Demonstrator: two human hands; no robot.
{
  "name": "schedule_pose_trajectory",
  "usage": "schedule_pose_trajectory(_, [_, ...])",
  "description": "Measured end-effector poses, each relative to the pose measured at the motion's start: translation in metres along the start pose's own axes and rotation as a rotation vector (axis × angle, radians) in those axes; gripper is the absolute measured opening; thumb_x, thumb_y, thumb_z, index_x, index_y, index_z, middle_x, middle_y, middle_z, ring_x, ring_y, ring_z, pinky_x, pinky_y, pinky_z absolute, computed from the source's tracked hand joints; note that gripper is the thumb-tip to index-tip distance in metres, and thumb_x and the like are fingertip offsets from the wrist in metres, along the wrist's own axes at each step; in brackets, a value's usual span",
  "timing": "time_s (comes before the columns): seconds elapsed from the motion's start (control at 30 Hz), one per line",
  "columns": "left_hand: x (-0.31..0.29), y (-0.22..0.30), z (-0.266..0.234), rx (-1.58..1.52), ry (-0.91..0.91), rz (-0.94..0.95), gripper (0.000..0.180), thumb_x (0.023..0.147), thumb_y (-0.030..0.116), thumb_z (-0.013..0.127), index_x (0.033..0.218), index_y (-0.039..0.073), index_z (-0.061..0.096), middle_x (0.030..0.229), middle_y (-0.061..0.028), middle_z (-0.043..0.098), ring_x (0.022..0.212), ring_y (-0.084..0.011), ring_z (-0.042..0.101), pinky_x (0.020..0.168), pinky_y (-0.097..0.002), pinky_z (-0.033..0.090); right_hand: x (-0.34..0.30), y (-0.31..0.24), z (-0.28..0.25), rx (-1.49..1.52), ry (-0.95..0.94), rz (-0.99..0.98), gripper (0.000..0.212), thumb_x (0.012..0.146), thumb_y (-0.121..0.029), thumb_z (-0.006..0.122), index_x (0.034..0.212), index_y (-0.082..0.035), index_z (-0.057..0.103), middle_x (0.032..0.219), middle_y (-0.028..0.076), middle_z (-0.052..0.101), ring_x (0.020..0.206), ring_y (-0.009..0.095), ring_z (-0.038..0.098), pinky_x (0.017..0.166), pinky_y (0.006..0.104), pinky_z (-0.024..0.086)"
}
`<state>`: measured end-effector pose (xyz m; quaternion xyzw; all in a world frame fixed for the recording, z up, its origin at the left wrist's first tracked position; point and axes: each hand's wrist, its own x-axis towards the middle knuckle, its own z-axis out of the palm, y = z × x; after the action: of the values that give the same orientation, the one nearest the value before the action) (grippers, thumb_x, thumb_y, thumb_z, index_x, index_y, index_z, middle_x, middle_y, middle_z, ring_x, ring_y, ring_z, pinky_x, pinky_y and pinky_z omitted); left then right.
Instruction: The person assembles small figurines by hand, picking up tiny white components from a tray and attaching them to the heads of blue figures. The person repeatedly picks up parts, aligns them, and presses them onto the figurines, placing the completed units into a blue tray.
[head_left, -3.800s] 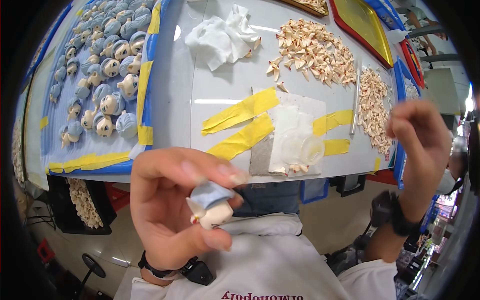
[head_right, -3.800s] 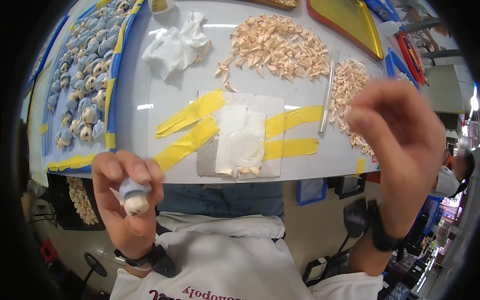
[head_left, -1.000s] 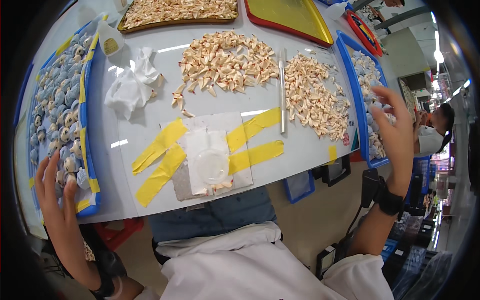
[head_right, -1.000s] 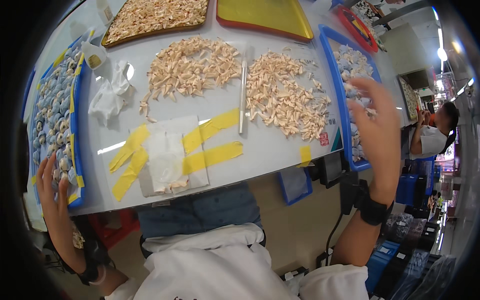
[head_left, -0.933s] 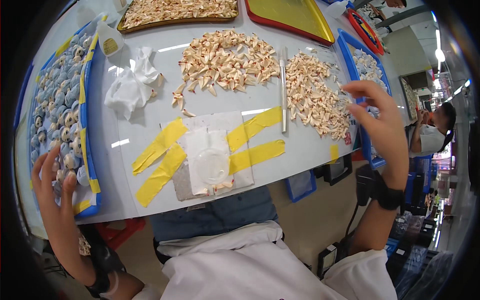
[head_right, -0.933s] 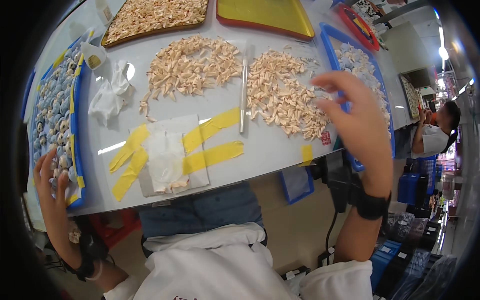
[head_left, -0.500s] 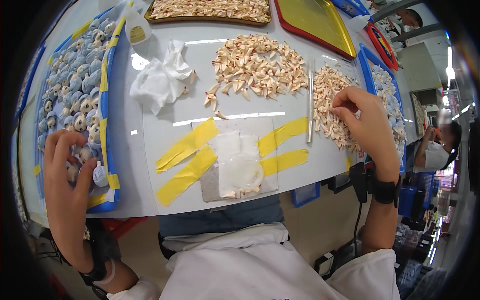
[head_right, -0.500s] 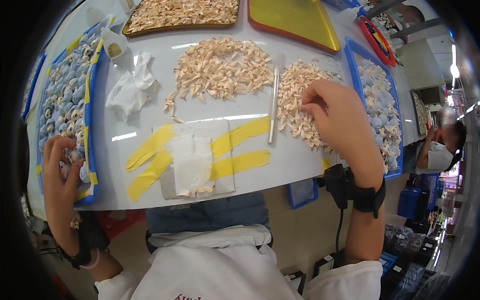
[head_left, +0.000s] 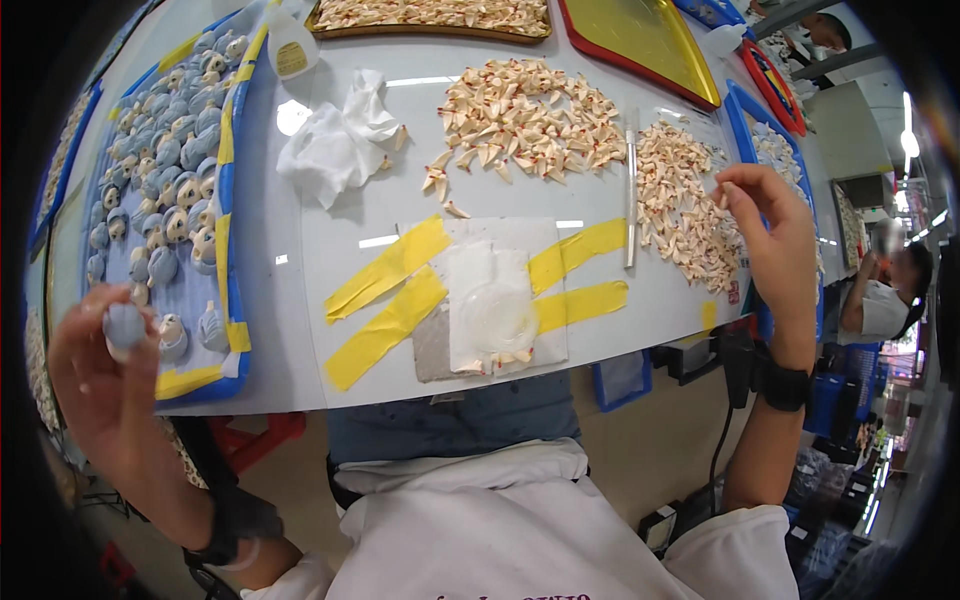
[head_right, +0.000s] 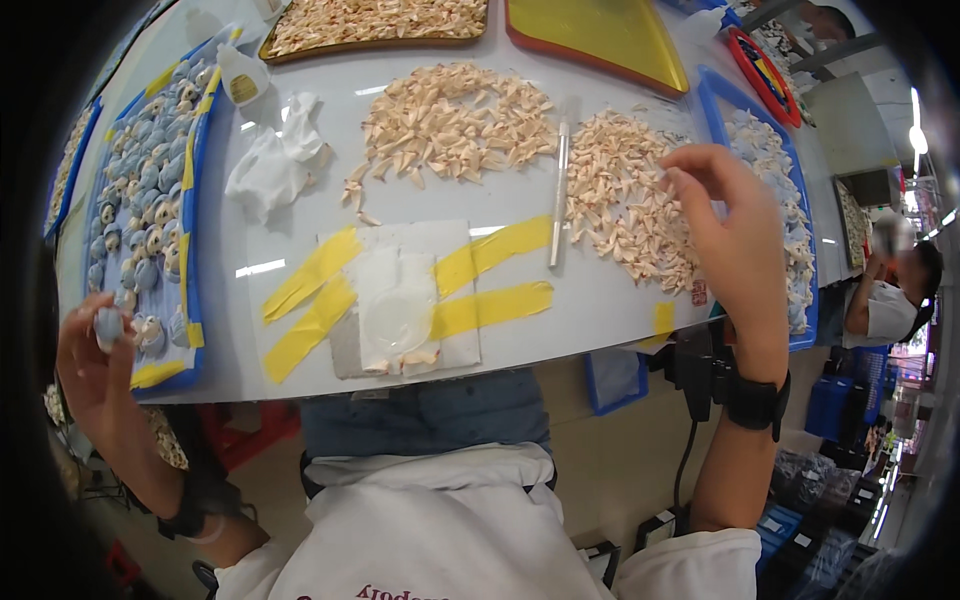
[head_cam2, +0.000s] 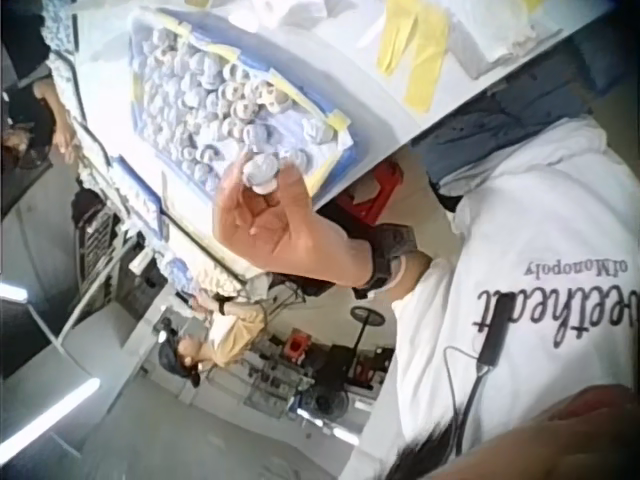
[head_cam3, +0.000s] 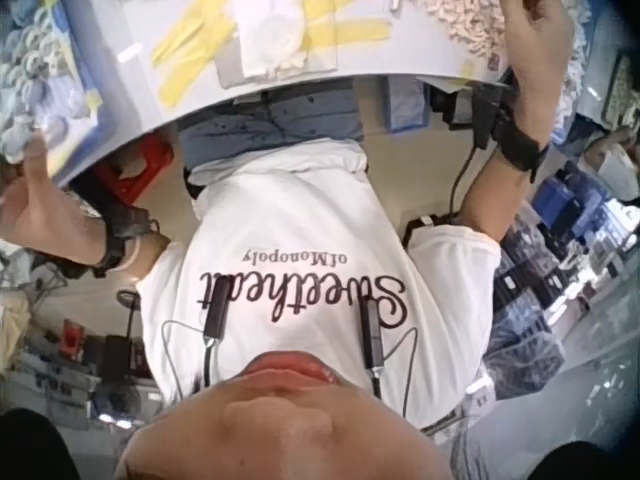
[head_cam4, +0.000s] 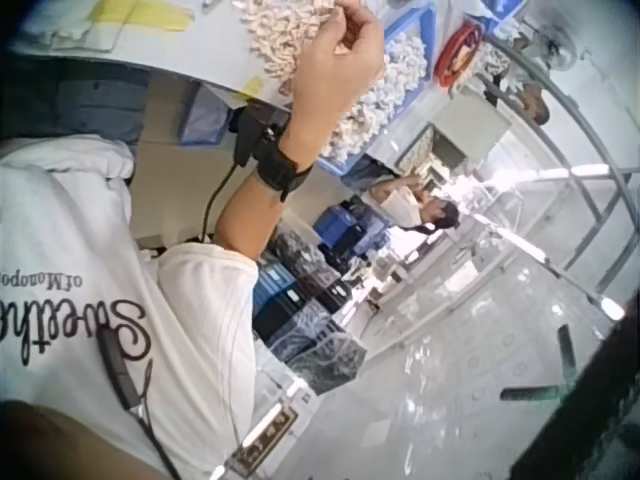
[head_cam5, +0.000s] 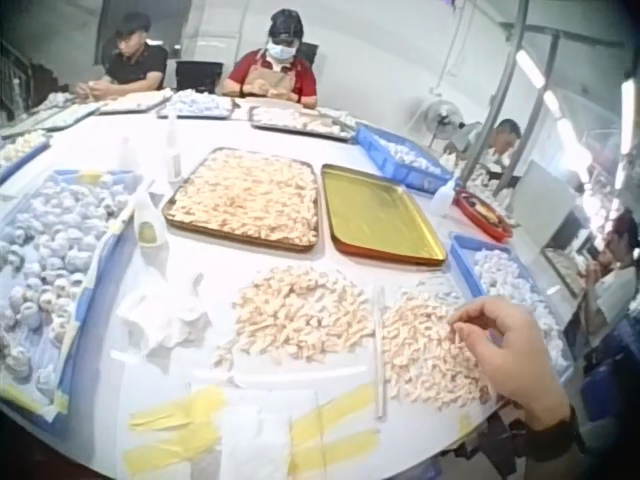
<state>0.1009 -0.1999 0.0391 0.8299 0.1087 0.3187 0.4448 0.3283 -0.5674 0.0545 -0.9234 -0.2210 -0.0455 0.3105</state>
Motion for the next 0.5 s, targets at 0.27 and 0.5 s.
schedule_pose_trajectory(0.27, [-0.035,0.039,0.076,-0.803,-0.226,-0.367,0.045,0.066,0.013,0.075,0.101,0.001,0.049,0.105,-0.0195,0.050,0.079,-0.0198,0.057,0.062,-0.0234,0.048,-0.014,0.004,-0.003,-0.010,0.076,0.036,0.014,0.080,-0.005,0.054,0.090,0.002,0.060,0.082,0.004,0.062,0.076,0.010,0.055,0.072,0.0225,0.042])
schedule_pose_trajectory(0.5, [-0.046,0.042,0.087,-0.716,-0.304,-0.328,0.039,0.070,0.015,0.073,0.098,0.001,0.049,0.099,-0.0173,0.050,0.074,-0.0204,0.059,0.057,-0.0229,0.049,-0.016,0.003,-0.006,-0.007,0.113,0.004,0.014,0.080,-0.005,0.055,0.091,0.002,0.061,0.086,0.004,0.061,0.079,0.010,0.054,0.074,0.0217,0.041])
